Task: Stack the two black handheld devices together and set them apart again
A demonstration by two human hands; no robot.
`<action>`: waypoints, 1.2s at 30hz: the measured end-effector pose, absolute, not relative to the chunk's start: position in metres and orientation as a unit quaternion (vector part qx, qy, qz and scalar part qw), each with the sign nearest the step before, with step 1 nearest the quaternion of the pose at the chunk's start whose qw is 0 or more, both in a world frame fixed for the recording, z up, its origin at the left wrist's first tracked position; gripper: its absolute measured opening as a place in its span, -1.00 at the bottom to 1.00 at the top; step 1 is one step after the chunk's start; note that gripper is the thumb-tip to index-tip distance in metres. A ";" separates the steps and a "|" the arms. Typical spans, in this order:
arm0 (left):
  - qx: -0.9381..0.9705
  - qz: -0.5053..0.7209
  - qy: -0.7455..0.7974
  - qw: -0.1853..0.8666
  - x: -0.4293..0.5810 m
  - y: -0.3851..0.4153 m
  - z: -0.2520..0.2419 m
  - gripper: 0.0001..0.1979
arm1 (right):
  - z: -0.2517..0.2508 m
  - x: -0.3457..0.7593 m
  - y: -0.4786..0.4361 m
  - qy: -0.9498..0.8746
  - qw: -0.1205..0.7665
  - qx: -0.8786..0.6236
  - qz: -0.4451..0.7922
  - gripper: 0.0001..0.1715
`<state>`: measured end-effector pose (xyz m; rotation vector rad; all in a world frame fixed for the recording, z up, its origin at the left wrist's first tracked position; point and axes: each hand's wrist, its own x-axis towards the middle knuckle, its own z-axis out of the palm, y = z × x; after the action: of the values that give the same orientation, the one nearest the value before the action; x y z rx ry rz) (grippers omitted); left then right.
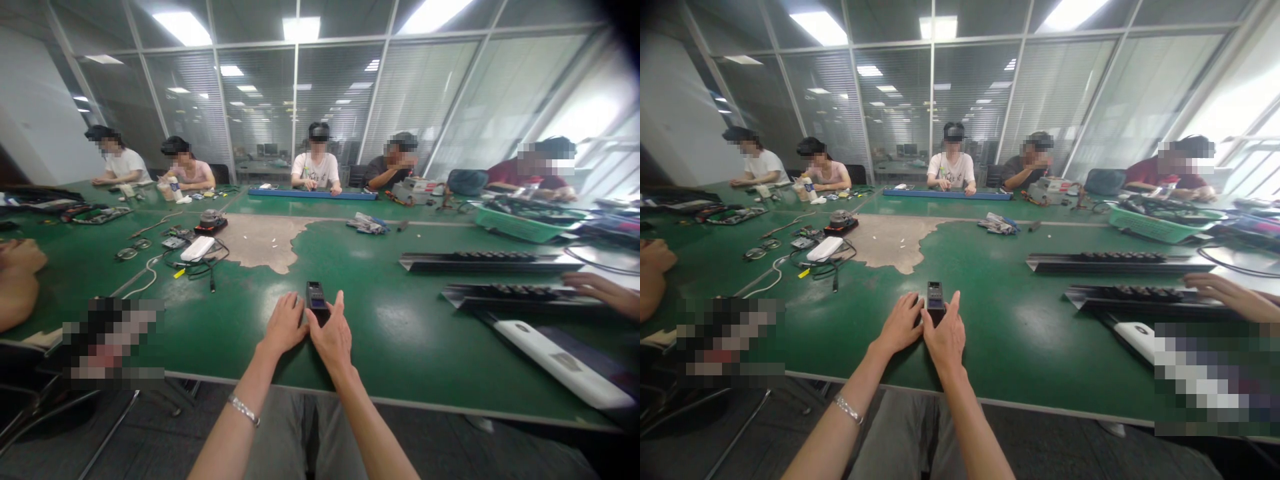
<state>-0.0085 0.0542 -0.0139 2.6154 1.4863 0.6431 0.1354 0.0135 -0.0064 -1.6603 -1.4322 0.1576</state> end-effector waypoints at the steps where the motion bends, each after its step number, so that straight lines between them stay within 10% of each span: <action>1: 0.849 0.212 0.483 0.033 -0.008 0.054 -0.014 -0.43 | -0.009 0.136 0.013 -0.575 0.460 -0.674 0.063 0.13; 10: 0.846 0.224 0.483 0.027 -0.007 0.053 -0.013 -0.45 | -0.019 0.142 0.013 -0.556 0.502 -0.663 -0.003 -0.15; 36: 0.843 0.224 0.487 0.040 -0.007 0.054 -0.013 -0.48 | 0.008 0.129 0.021 -0.573 0.360 -0.736 0.032 -0.14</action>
<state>-0.0072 0.0537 -0.0130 2.5840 1.4906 0.6860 0.1286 0.0208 0.0075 -1.8971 -1.4774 0.0825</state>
